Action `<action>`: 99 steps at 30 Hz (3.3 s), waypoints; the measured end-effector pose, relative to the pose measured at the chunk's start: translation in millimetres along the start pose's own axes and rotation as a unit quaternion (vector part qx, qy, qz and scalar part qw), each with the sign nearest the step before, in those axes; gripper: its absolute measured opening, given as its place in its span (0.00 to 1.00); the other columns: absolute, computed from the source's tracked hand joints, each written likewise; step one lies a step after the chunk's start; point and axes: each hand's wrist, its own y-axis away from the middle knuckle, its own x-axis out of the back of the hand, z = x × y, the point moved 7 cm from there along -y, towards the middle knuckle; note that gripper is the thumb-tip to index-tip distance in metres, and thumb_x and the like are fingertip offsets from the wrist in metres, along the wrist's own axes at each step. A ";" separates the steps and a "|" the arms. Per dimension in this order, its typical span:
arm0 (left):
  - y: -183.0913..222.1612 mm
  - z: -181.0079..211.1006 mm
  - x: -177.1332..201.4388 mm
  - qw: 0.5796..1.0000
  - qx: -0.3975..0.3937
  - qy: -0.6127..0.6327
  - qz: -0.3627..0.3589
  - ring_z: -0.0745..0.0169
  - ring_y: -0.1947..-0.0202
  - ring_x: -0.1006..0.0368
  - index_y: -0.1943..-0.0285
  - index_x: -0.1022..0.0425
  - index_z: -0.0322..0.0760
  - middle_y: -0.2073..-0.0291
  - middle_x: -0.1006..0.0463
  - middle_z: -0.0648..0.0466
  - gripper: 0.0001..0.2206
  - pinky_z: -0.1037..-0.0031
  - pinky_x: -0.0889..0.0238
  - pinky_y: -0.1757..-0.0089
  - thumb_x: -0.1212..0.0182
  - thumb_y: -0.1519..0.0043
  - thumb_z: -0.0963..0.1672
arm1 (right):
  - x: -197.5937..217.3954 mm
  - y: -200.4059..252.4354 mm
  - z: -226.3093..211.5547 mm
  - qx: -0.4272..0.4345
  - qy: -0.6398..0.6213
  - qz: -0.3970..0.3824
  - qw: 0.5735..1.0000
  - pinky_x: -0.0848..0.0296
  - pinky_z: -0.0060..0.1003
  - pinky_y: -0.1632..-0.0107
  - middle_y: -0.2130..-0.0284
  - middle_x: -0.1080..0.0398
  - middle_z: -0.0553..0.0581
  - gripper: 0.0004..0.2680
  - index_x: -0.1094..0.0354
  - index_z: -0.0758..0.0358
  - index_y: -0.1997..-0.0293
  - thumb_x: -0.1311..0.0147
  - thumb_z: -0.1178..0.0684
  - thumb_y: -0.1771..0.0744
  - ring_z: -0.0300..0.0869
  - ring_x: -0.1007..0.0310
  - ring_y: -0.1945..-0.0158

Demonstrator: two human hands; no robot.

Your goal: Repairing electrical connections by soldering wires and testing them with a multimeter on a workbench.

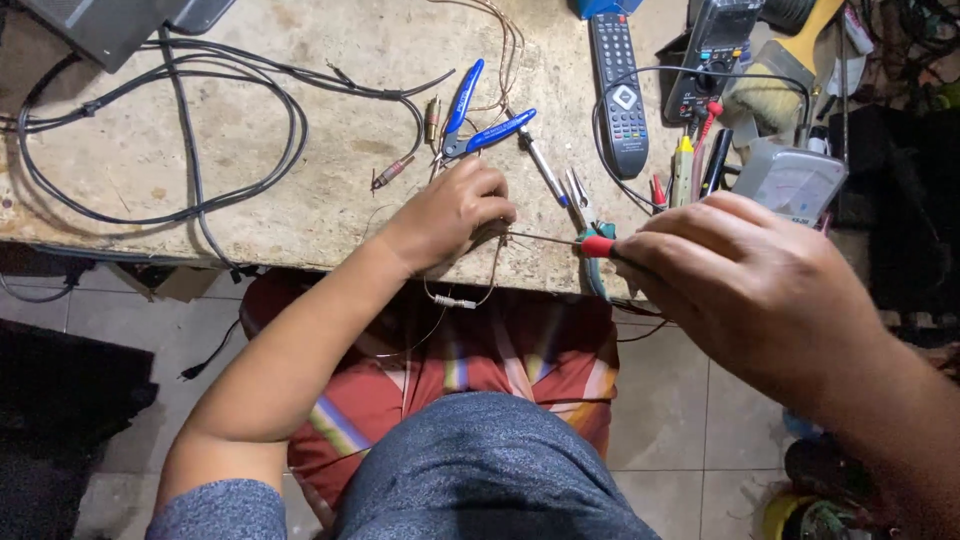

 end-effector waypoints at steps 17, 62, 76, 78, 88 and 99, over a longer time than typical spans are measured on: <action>-1.1 -9.1 -9.1 0.996 -0.075 0.058 -0.001 0.52 0.57 0.33 0.49 0.20 0.38 0.62 0.28 0.53 0.14 0.65 0.32 0.57 0.27 0.43 0.43 | -27.7 -6.6 14.3 -0.015 0.301 -0.280 0.911 0.30 0.43 0.83 0.70 0.33 0.45 0.20 0.31 0.40 0.39 0.43 0.55 0.38 0.46 0.26 0.72; -1.9 -3.4 -9.7 0.995 -0.091 0.011 0.046 0.54 0.65 0.40 0.58 0.22 0.41 0.68 0.35 0.51 0.18 0.68 0.43 0.72 0.44 0.45 0.28 | -32.0 -3.8 10.6 0.016 0.298 -0.240 0.924 0.30 0.39 0.81 0.70 0.34 0.43 0.16 0.28 0.39 0.43 0.42 0.53 0.36 0.41 0.28 0.74; -2.9 -3.8 -10.3 0.996 -0.082 0.003 0.030 0.53 0.64 0.38 0.56 0.21 0.41 0.67 0.34 0.51 0.18 0.68 0.39 0.70 0.44 0.45 0.29 | -32.3 0.4 12.9 0.016 0.298 -0.248 0.921 0.31 0.39 0.81 0.71 0.34 0.43 0.17 0.30 0.38 0.40 0.43 0.51 0.36 0.42 0.29 0.74; -2.7 -3.9 -10.3 0.996 -0.080 0.004 0.027 0.53 0.63 0.38 0.56 0.21 0.41 0.66 0.34 0.51 0.19 0.67 0.38 0.69 0.45 0.46 0.28 | -32.1 0.4 13.1 0.018 0.299 -0.250 0.921 0.31 0.39 0.81 0.71 0.34 0.43 0.17 0.30 0.39 0.40 0.43 0.53 0.36 0.42 0.29 0.74; -1.7 -4.5 -11.3 0.996 -0.086 0.000 0.030 0.53 0.62 0.38 0.56 0.21 0.41 0.65 0.33 0.51 0.20 0.68 0.37 0.68 0.46 0.46 0.28 | -33.8 4.5 13.5 0.028 0.305 -0.253 0.918 0.32 0.41 0.79 0.71 0.35 0.45 0.17 0.31 0.41 0.41 0.43 0.52 0.36 0.44 0.29 0.72; -1.5 -2.7 -10.4 0.995 -0.096 -0.003 0.042 0.53 0.63 0.38 0.57 0.23 0.41 0.66 0.34 0.52 0.20 0.68 0.37 0.68 0.46 0.48 0.28 | -32.4 -17.1 0.8 0.092 0.319 -0.260 0.907 0.29 0.39 0.69 0.68 0.39 0.49 0.10 0.32 0.46 0.52 0.46 0.60 0.35 0.46 0.36 0.66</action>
